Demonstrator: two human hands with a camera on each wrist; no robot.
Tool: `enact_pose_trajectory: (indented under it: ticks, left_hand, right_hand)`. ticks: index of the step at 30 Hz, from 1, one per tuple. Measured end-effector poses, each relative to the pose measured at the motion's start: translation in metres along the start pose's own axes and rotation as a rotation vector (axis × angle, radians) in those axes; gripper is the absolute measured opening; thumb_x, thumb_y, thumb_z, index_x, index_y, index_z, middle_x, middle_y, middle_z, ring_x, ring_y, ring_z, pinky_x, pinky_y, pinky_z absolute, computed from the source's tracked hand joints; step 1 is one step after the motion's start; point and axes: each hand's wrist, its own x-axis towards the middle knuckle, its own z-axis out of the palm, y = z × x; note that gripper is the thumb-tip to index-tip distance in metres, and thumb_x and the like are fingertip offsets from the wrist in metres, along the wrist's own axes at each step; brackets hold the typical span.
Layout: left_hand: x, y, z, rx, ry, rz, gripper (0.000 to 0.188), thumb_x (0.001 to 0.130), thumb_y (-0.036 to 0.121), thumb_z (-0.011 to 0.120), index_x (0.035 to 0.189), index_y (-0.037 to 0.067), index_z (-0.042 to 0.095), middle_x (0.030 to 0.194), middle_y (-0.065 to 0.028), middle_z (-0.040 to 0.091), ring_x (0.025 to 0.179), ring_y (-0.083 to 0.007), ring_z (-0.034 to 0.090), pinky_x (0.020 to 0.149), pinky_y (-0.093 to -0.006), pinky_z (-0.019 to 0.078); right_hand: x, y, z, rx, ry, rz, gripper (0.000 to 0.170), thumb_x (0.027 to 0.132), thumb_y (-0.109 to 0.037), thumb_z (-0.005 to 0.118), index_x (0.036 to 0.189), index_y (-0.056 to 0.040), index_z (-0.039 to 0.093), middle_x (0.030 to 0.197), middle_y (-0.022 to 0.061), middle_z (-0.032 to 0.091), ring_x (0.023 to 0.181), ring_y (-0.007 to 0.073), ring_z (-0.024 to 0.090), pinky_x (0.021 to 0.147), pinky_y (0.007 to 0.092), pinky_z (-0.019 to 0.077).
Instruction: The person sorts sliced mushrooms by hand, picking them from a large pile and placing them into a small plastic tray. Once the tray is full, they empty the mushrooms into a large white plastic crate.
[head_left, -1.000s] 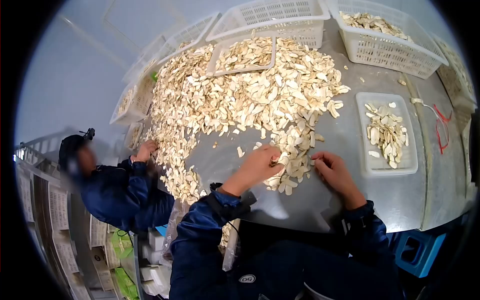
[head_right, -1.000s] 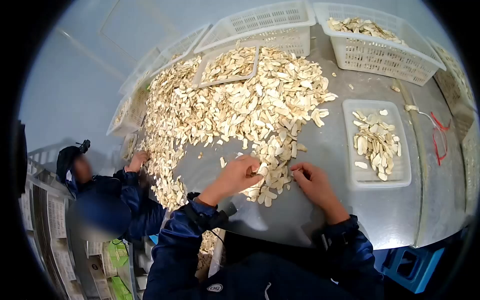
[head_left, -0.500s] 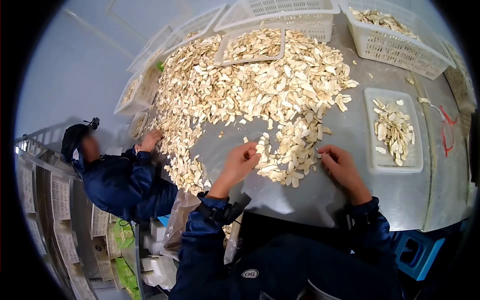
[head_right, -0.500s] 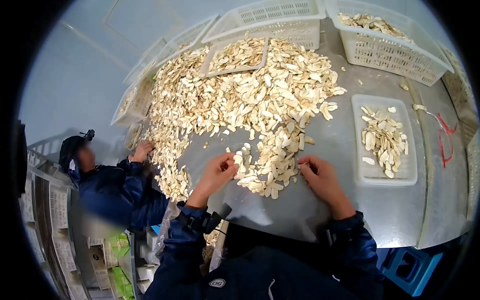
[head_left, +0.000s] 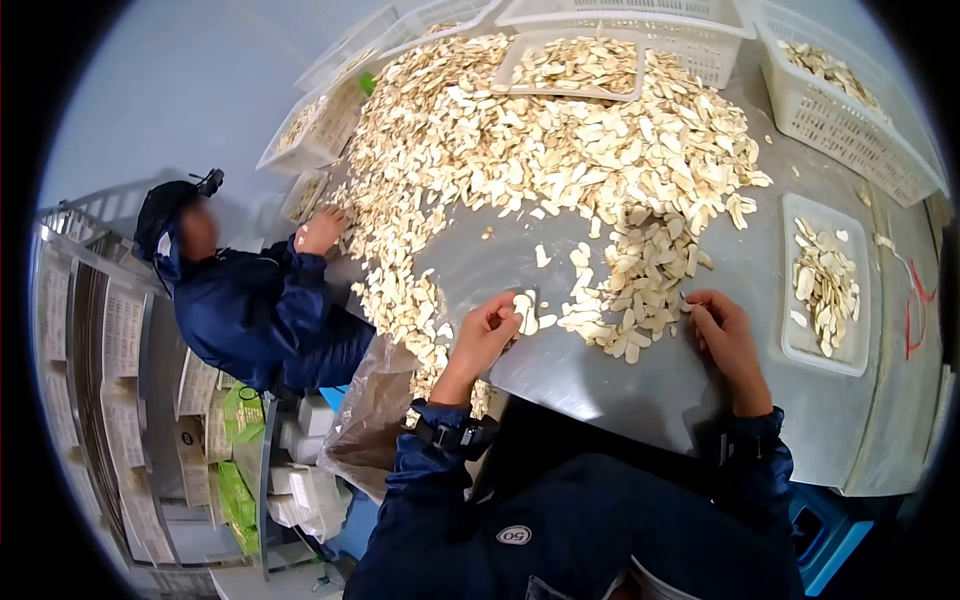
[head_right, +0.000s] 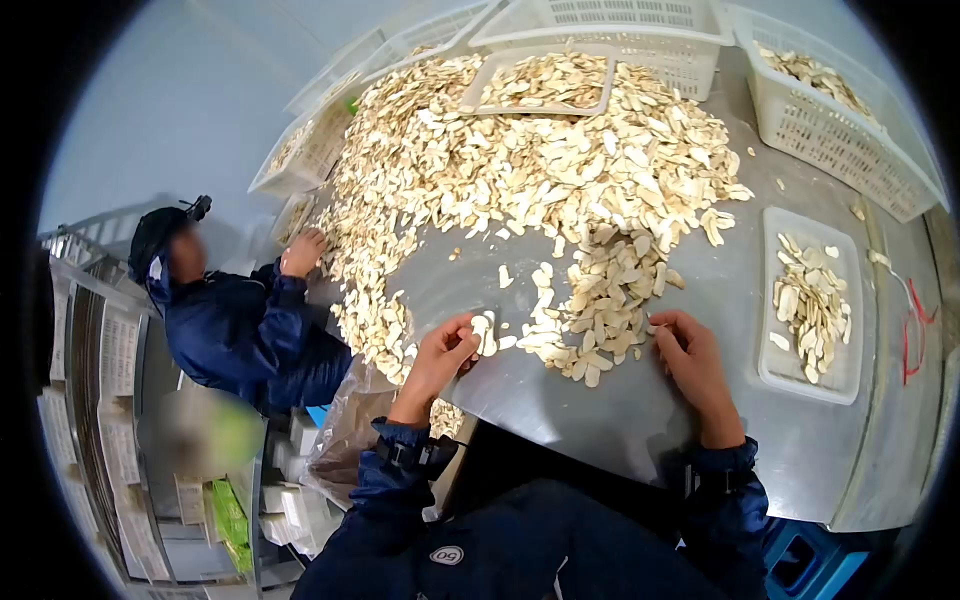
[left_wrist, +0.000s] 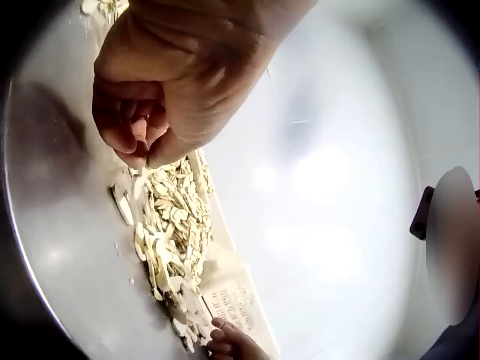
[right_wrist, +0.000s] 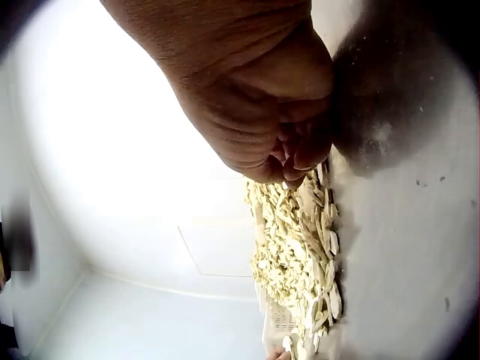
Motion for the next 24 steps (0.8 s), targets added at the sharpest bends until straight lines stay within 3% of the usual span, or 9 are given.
enact_pose_trajectory:
  ticks: [6, 9, 10, 13, 14, 18, 21, 22, 24]
  left_hand:
    - [-0.007, -0.005, -0.011, -0.02, 0.03, -0.019, 0.033, 0.097, 0.01, 0.06, 0.129, 0.002, 0.058, 0.085, 0.0011, 0.064, 0.069, -0.0052, 0.054, 0.058, -0.0213, 0.0435]
    - [-0.001, -0.029, -0.022, 0.394, 0.34, 0.211, 0.036, 0.091, 0.009, 0.067, 0.125, 0.003, 0.06, 0.089, -0.0058, 0.064, 0.066, -0.0118, 0.057, 0.058, -0.0262, 0.046]
    - [-0.005, -0.023, -0.014, 0.476, 0.51, 0.316, 0.036, 0.085, 0.009, 0.071, 0.12, 0.004, 0.062, 0.098, -0.0108, 0.061, 0.065, -0.0178, 0.059, 0.06, -0.0304, 0.0483]
    - [-0.011, -0.007, -0.002, 0.633, 0.433, 0.341, 0.035, 0.083, 0.009, 0.073, 0.116, 0.006, 0.063, 0.103, -0.0123, 0.059, 0.065, -0.0199, 0.06, 0.061, -0.0327, 0.0494]
    - [-0.016, 0.007, 0.011, 0.637, 0.362, 0.288, 0.029, 0.082, 0.007, 0.073, 0.109, 0.003, 0.062, 0.094, -0.0093, 0.06, 0.068, -0.0172, 0.06, 0.061, -0.0307, 0.0496]
    - [-0.017, 0.013, 0.03, 0.753, 0.207, 0.383, 0.023, 0.082, 0.009, 0.075, 0.102, 0.003, 0.066, 0.087, -0.0107, 0.063, 0.067, -0.0171, 0.062, 0.062, -0.0299, 0.0499]
    - [-0.014, 0.004, 0.028, 0.587, 0.322, 0.304, 0.022, 0.086, 0.01, 0.072, 0.105, 0.002, 0.067, 0.083, -0.0098, 0.066, 0.068, -0.0174, 0.064, 0.062, -0.0308, 0.0504]
    - [-0.014, 0.003, 0.026, 0.468, 0.295, 0.261, 0.021, 0.09, 0.009, 0.069, 0.109, 0.0, 0.066, 0.083, -0.0069, 0.069, 0.07, -0.0116, 0.065, 0.061, -0.0266, 0.0495]
    - [-0.013, -0.002, 0.023, 0.13, 0.182, 0.127, 0.02, 0.093, 0.009, 0.067, 0.11, -0.001, 0.065, 0.085, -0.0042, 0.069, 0.072, -0.0089, 0.065, 0.061, -0.0235, 0.0485]
  right_hand:
    - [0.002, 0.005, 0.001, 0.016, -0.004, 0.001, 0.019, 0.099, -0.014, 0.055, 0.111, -0.0022, 0.064, 0.074, -0.0046, 0.057, 0.058, 0.0019, 0.048, 0.052, 0.0186, 0.0381]
    - [0.002, 0.004, 0.0, 0.02, -0.008, -0.009, 0.02, 0.1, -0.014, 0.054, 0.111, -0.0016, 0.064, 0.075, -0.0047, 0.057, 0.059, 0.0017, 0.048, 0.053, 0.0184, 0.0384]
    - [0.002, 0.005, 0.0, 0.02, -0.011, -0.016, 0.02, 0.1, -0.014, 0.054, 0.111, -0.0015, 0.064, 0.075, -0.0048, 0.057, 0.059, 0.0017, 0.048, 0.053, 0.0183, 0.0385]
    - [0.003, 0.005, 0.0, 0.019, -0.013, -0.015, 0.02, 0.1, -0.014, 0.055, 0.111, -0.0012, 0.064, 0.075, -0.0052, 0.056, 0.059, 0.0016, 0.048, 0.053, 0.0181, 0.0389]
    - [0.003, 0.005, 0.0, 0.015, -0.01, -0.015, 0.019, 0.1, -0.014, 0.055, 0.111, -0.0014, 0.064, 0.075, -0.0052, 0.056, 0.059, 0.0016, 0.048, 0.053, 0.0182, 0.0389]
    - [0.001, 0.002, 0.0, -0.003, 0.005, -0.012, 0.019, 0.1, -0.014, 0.054, 0.111, -0.0024, 0.064, 0.075, -0.005, 0.057, 0.059, 0.0015, 0.048, 0.052, 0.0184, 0.0387]
    - [0.002, 0.006, -0.001, -0.014, 0.009, -0.031, 0.018, 0.1, -0.015, 0.055, 0.109, -0.003, 0.065, 0.075, -0.0046, 0.058, 0.059, 0.0016, 0.049, 0.052, 0.0187, 0.0385]
    - [0.002, 0.007, -0.001, -0.015, 0.007, -0.039, 0.019, 0.099, -0.015, 0.055, 0.109, -0.0032, 0.065, 0.075, -0.0045, 0.058, 0.059, 0.0016, 0.049, 0.052, 0.0188, 0.0384]
    - [0.001, 0.006, 0.002, -0.006, 0.013, -0.019, 0.019, 0.099, -0.016, 0.056, 0.109, -0.0031, 0.066, 0.075, -0.0043, 0.058, 0.06, 0.0022, 0.049, 0.052, 0.0195, 0.0386]
